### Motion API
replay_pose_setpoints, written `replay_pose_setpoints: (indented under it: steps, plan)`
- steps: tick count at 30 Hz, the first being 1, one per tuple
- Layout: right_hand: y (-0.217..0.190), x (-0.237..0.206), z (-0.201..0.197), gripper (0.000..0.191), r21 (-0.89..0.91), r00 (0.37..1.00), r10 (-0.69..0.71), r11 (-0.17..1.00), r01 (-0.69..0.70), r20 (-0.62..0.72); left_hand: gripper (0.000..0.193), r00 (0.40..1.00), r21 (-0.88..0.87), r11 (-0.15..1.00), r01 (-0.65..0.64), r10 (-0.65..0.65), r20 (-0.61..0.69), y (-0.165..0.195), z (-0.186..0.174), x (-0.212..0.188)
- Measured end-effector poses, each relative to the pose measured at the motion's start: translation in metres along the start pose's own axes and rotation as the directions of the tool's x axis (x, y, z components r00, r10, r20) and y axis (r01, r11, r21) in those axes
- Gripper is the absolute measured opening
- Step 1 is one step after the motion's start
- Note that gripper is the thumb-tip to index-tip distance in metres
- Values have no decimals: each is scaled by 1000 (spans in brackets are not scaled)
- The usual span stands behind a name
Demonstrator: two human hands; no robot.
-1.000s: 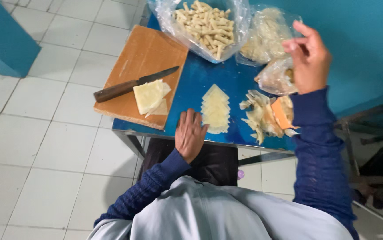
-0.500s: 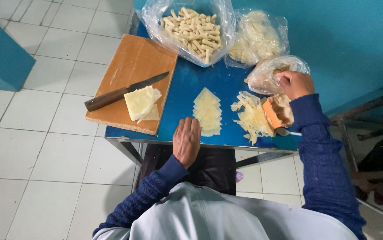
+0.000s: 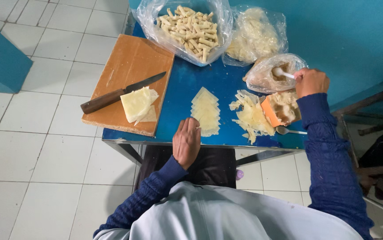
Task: The person sits at a blue table and uses a spoon to scoop brown powder from a plastic bag onto thin translucent sheets. They fold each sheet over the powder and press the folded packets flat, setting finished pieces aside.
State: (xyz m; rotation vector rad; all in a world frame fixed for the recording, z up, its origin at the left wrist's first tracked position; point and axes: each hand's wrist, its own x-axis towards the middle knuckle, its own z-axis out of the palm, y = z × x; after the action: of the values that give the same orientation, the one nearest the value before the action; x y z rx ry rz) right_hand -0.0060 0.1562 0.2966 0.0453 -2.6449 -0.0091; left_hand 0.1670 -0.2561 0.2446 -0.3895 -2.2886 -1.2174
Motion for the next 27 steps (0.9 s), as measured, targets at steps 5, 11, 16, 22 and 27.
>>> replay_pose_setpoints:
  steps: [5, 11, 16, 22, 27]
  plan:
    - [-13, -14, -7, 5, -126, 998, -33, 992, 25, -59, 19, 1000, -25, 999, 21, -21, 22, -4, -3, 2]
    - [-5, -8, -14, 6, 154, 998, 14, 988, -24, 69, 22, 1000, -33, 999, 11, -10, 24, -5, 13, 12]
    - [12, 5, -10, 3, 354, 993, 104, 928, -118, 57, 24, 999, -44, 999, -16, 17, 32, -7, 20, 23]
    - [25, 4, -7, 12, -117, 988, -8, 993, -11, -156, 25, 999, -65, 997, -37, 39, 36, -2, 25, 29]
    - [28, 1, 0, 4, 194, 984, 124, 976, -99, -126, 25, 999, -68, 997, -38, 40, 33, 3, 23, 29]
